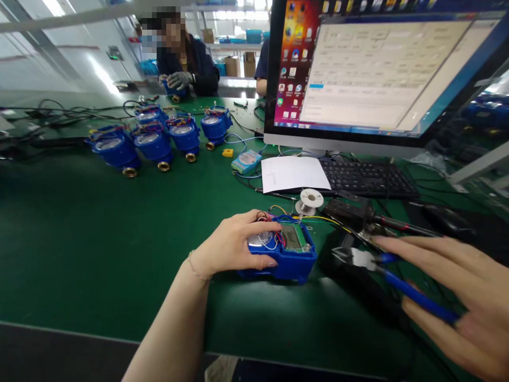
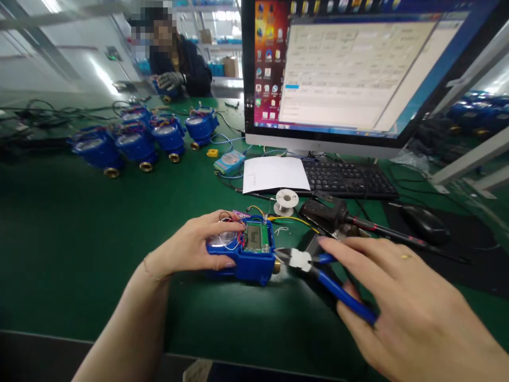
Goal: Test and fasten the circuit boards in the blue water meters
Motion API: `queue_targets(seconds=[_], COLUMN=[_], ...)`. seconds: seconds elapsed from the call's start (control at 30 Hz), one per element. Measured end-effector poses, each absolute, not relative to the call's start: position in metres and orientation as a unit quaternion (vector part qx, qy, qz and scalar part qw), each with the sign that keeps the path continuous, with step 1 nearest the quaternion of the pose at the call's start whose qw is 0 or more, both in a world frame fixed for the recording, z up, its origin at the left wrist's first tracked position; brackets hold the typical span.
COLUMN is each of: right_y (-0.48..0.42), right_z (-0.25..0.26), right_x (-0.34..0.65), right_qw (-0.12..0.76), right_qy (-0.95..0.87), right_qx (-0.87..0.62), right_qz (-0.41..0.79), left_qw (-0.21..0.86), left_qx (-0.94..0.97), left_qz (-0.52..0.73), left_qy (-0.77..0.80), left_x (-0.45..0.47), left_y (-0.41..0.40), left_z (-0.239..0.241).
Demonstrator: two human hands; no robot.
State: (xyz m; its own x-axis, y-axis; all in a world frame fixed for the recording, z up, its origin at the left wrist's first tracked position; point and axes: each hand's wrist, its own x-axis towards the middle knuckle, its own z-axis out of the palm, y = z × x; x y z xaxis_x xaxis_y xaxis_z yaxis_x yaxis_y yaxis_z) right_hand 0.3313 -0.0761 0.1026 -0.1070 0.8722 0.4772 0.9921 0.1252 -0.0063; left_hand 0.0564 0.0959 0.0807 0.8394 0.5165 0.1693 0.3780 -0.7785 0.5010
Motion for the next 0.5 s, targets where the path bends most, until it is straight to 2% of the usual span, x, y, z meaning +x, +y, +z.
queue_targets(seconds=[0.17,0.5], right_y=[-0.041,-0.022], right_z=[0.118,0.117], right_x=[0.309,0.305], right_qw=[0.13,0.079], right_qy=[-0.81,-0.833], right_qx=[-0.523,-0.496], right_qz=[-0.23,-0.232], left_qw=[0.223,0.214], left_qx=[0.93,0.933], left_qz=[0.158,0.154], left_qy=[0.247,0.245], left_x=[0.056,0.055], left_y=[0.098,0.097], left_z=[0.079,0.079])
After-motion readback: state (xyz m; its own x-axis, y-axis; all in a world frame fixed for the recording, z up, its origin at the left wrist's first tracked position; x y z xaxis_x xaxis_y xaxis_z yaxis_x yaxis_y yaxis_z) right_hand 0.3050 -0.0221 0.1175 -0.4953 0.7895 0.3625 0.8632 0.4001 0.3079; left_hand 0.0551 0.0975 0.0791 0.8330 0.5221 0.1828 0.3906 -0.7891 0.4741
